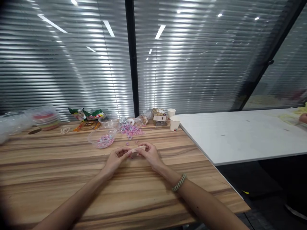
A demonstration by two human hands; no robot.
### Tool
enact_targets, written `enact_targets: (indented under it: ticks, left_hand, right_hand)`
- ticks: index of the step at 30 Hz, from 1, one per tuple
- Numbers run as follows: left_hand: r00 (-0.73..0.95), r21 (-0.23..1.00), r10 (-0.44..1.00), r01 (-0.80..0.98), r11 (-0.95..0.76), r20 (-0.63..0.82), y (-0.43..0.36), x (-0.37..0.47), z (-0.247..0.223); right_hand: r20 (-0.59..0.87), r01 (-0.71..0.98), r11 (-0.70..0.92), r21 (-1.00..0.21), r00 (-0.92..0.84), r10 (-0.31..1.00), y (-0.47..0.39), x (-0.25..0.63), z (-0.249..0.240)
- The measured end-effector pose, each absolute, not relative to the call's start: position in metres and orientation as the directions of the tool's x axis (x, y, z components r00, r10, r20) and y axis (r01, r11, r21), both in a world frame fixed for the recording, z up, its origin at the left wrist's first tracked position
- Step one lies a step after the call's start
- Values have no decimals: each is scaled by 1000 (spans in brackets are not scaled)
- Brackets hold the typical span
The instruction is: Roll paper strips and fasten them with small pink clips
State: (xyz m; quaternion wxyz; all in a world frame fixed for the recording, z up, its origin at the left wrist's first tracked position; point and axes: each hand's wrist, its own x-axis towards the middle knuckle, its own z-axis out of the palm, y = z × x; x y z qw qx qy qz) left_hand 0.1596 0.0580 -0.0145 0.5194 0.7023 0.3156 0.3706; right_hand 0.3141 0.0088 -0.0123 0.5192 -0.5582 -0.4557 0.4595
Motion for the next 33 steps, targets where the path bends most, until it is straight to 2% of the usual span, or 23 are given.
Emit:
enact_targets:
  ticks: [3,6,10,13,15,19,23,33]
  left_hand:
    - [600,958,776,53,-283,195,56,161,-17]
    - [636,960,746,31,-277,195,56,163,-21]
    - [540,954,816,76,-289,204,63,161,-22]
    - [374,930,900,194,-311,224,71,155,-21]
    - [336,885,908,300,-355,251,76,152,-23]
    - [429,715,839,464,-523,336,78,148,-29]
    - [504,565,755,506,-652,419,75,148,-33]
    - [499,499,757,570,-653,421,79,145,-34]
  right_hand:
    - [-72,-145,-58,-988,95,993,9,314,-12]
    - [-106,-220,-106,-970,-9,994,7,311,-11]
    - [-121,-197,-109,-974,46,992,7,310,-11]
    - [-101,-182,-84,-980,88,991,13,312,-15]
    - [-97,-181,-78,-980,103,990,17,315,-19]
    - [-119,-162,-99,-982,116,986,19,319,-24]
    - [-135,-135,-119,-984,118,984,16,318,-21]
    - [-140,-54,-133,-990,149,979,15,316,-20]
